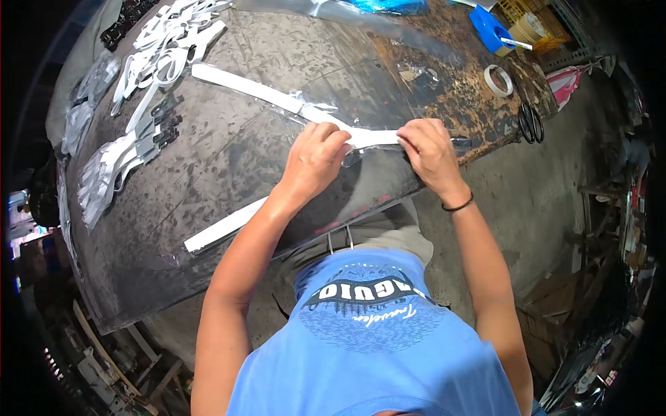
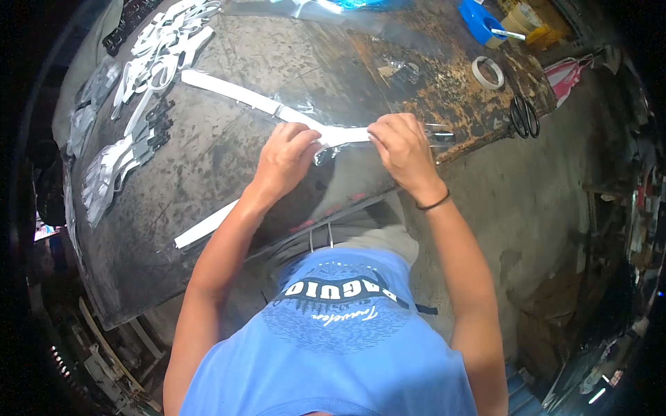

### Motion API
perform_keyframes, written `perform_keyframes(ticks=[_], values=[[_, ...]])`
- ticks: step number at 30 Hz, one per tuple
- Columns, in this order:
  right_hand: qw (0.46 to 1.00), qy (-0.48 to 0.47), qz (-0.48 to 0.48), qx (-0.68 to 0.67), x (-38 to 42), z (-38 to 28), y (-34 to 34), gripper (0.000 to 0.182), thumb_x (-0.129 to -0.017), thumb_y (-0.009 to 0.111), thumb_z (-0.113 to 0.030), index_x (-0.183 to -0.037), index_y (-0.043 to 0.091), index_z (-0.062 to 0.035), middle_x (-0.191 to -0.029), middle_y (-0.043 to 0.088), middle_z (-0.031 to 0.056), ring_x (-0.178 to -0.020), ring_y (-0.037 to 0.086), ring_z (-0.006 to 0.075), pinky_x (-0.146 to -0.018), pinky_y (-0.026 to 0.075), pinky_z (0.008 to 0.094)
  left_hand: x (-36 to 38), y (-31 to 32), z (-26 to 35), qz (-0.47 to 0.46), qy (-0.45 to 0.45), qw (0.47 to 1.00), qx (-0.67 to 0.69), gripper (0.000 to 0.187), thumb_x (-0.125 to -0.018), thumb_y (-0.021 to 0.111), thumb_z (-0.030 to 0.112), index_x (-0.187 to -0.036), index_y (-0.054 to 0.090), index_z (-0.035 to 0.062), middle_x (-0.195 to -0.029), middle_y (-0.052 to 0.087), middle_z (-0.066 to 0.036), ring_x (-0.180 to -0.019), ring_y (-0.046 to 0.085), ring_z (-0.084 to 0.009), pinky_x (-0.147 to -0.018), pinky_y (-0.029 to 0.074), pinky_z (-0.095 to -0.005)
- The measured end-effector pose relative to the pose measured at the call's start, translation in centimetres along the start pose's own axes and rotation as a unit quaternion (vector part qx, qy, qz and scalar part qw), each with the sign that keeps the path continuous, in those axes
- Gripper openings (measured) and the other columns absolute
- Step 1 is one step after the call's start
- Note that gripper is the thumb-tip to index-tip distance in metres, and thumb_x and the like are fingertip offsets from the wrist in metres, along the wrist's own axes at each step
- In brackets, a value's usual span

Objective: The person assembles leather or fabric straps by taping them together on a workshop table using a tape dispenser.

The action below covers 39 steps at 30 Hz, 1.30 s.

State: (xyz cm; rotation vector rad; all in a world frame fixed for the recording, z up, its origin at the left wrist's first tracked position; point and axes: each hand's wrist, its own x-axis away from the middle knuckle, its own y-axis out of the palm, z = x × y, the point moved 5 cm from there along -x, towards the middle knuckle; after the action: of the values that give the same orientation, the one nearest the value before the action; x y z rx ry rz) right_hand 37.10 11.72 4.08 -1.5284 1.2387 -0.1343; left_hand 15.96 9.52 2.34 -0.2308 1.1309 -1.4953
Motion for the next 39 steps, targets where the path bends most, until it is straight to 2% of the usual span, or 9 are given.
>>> perform_keyframes(ticks=[4,7,14,16,22,23,26,32,39], values=[[0.996,0.048,-0.050,-0.056,-0.2,-1.1,2.3,0.013,-0.080,0.071,-0.007,-0.093,0.069,-0.0063,-0.090,0.063,0.0095,-0.091,0.060,0.0298,-0.078,0.047,0.0400,-1.0,0.9,-0.9,-0.011,0.013,1.000,0.013,0.023,-0.081,0.071,0.004,-0.103,0.065,0.0050,-0.098,0.064,-0.012,-0.093,0.060,-0.0329,-0.079,0.051,-0.0410],[0.960,0.214,-0.104,-0.146,-0.5,-1.2,3.9,0.018,-0.083,0.069,-0.017,-0.096,0.067,-0.0053,-0.088,0.060,0.0142,-0.085,0.061,0.0376,-0.072,0.049,0.0456,-1.6,0.8,-1.5,-0.032,-0.001,0.999,0.031,0.027,-0.080,0.069,0.001,-0.106,0.063,0.0044,-0.098,0.063,-0.013,-0.095,0.060,-0.0347,-0.081,0.050,-0.0420],[0.936,0.250,-0.223,-0.104,-0.8,-0.8,7.4,0.016,-0.082,0.065,-0.019,-0.090,0.058,-0.0065,-0.094,0.058,0.0161,-0.087,0.060,0.0409,-0.075,0.048,0.0507,-1.8,1.7,-1.6,-0.056,0.008,0.993,0.101,0.033,-0.078,0.068,0.000,-0.109,0.061,0.0046,-0.103,0.062,-0.014,-0.100,0.058,-0.0363,-0.084,0.049,-0.0432],[0.939,0.251,-0.205,-0.113,-0.7,-0.9,7.6,0.015,-0.082,0.064,-0.018,-0.089,0.057,-0.0066,-0.094,0.058,0.0160,-0.087,0.060,0.0410,-0.075,0.048,0.0508,-1.9,2.0,-1.5,-0.089,0.007,0.992,0.089,0.027,-0.077,0.068,0.001,-0.104,0.063,0.0040,-0.099,0.059,-0.014,-0.097,0.057,-0.0362,-0.081,0.048,-0.0433],[0.956,0.232,-0.130,-0.124,-0.3,-1.2,6.3,0.010,-0.085,0.062,-0.016,-0.091,0.059,-0.0073,-0.092,0.058,0.0156,-0.087,0.060,0.0400,-0.074,0.049,0.0489,-1.8,3.1,-1.4,-0.069,0.025,0.996,0.044,0.011,-0.074,0.066,0.002,-0.082,0.058,0.0034,-0.086,0.054,-0.012,-0.083,0.054,-0.0329,-0.073,0.046,-0.0434],[0.956,0.223,-0.115,-0.149,-0.4,-1.0,5.6,0.009,-0.086,0.062,-0.015,-0.092,0.060,-0.0075,-0.093,0.058,0.0155,-0.087,0.060,0.0394,-0.073,0.049,0.0481,-1.8,3.3,-1.4,-0.069,0.026,0.996,0.047,0.011,-0.074,0.066,0.002,-0.082,0.058,0.0034,-0.086,0.054,-0.012,-0.083,0.054,-0.0329,-0.073,0.046,-0.0434],[0.984,0.162,-0.058,-0.035,-0.6,0.0,3.0,0.015,-0.085,0.066,-0.009,-0.099,0.063,-0.0090,-0.096,0.059,0.0114,-0.086,0.062,0.0356,-0.071,0.050,0.0436,-1.5,3.4,-1.5,-0.041,0.036,0.998,0.028,0.012,-0.072,0.065,0.000,-0.081,0.057,0.0038,-0.085,0.053,-0.011,-0.082,0.053,-0.0324,-0.071,0.045,-0.0431],[0.986,0.129,-0.092,-0.053,-0.6,0.0,4.0,0.024,-0.082,0.070,-0.008,-0.106,0.064,-0.0118,-0.099,0.059,0.0086,-0.089,0.064,0.0314,-0.070,0.053,0.0416,-1.3,3.3,-1.3,-0.030,0.061,0.998,0.014,0.013,-0.077,0.062,-0.001,-0.087,0.055,0.0041,-0.085,0.055,-0.012,-0.082,0.055,-0.0333,-0.073,0.046,-0.0421],[0.993,0.051,-0.096,-0.037,-2.1,-1.2,5.7,0.022,-0.081,0.068,-0.008,-0.102,0.063,-0.0114,-0.096,0.058,0.0062,-0.085,0.065,0.0290,-0.066,0.054,0.0412,-1.3,3.3,-1.4,-0.032,0.075,0.997,0.001,0.019,-0.075,0.062,0.001,-0.091,0.052,0.0048,-0.088,0.055,-0.011,-0.084,0.055,-0.0313,-0.074,0.045,-0.0424]])
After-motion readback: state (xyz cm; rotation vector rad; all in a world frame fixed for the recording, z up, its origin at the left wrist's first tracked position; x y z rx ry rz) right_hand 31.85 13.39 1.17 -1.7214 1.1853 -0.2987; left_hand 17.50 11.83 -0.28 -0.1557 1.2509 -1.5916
